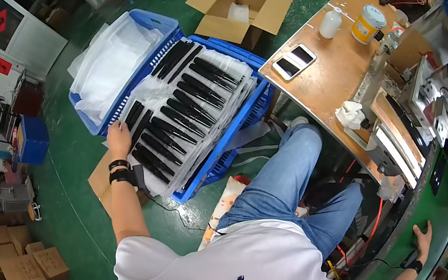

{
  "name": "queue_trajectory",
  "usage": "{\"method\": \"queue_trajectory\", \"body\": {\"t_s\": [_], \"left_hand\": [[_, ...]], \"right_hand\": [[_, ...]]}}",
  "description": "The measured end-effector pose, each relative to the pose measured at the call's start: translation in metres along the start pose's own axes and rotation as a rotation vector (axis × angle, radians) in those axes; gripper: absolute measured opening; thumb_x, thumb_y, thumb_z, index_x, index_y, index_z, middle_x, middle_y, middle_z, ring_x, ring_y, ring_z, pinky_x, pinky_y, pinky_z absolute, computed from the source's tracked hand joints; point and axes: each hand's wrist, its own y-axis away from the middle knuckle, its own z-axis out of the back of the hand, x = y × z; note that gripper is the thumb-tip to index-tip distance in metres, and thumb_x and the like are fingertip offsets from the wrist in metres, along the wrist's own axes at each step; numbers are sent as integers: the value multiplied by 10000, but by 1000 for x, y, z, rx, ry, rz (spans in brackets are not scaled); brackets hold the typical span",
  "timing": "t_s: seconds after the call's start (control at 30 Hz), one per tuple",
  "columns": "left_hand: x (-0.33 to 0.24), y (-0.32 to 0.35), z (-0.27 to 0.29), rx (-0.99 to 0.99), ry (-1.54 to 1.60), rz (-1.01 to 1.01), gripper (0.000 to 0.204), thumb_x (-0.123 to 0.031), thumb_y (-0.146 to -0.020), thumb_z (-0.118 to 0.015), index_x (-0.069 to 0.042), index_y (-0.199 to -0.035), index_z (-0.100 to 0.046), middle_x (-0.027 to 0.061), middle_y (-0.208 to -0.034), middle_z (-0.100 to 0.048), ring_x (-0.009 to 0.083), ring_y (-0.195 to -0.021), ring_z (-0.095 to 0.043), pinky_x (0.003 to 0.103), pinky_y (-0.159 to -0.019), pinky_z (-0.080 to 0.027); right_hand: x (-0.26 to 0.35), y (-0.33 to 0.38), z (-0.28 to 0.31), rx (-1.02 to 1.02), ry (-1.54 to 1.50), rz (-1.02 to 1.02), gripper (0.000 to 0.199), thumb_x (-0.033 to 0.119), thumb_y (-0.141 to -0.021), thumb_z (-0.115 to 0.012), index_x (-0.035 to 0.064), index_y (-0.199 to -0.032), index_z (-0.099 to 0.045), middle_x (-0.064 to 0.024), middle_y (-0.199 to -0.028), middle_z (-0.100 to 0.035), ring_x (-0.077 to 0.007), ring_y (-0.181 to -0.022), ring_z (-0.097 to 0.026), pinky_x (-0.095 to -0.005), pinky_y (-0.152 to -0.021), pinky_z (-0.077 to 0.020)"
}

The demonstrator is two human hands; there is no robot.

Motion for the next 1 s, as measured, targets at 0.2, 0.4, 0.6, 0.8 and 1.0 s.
{"method": "queue_trajectory", "body": {"t_s": [0.2,0.4,0.6,0.8,1.0], "left_hand": [[8,-13,-15,48,-66,-142,432,-400,-878,-813,-6,-1053,-790,240,-1006,-747,457,-987,-690,515,-887,-539],[115,-31,-7,201,407,12,245,-145,-1011,-733,48,-1152,-681,105,-1011,-743,201,-933,-692,341,-853,-548],[-20,-43,-19,170,389,-74,328,-147,-1057,-676,43,-1317,-608,123,-1113,-701,209,-1009,-659,340,-941,-532],[-260,4,49,432,836,-365,333,-100,-1049,-675,26,-1347,-598,95,-1211,-677,172,-1052,-646,306,-948,-518],[-464,63,85,363,902,-941,325,-16,-923,-738,6,-1242,-682,131,-1106,-629,300,-1009,-655,358,-922,-527]], "right_hand": [[14,10,14,-157,-2,237,667,291,-935,-807,-59,-1457,-583,-241,-1489,-602,-345,-1373,-571,-434,-1167,-430],[215,71,-5,-213,-178,670,359,137,-958,-776,22,-1288,-694,-81,-1264,-680,-153,-1070,-658,-297,-930,-538],[285,91,12,-62,-449,593,314,141,-960,-791,47,-1254,-732,0,-1062,-708,-81,-903,-644,-248,-815,-533],[341,79,-3,100,-302,624,435,305,-971,-797,41,-1309,-731,-56,-882,-728,-107,-764,-621,-301,-707,-527],[350,101,6,-73,-181,702,429,311,-940,-844,35,-1252,-740,-4,-793,-678,-93,-710,-587,-278,-677,-496]]}}
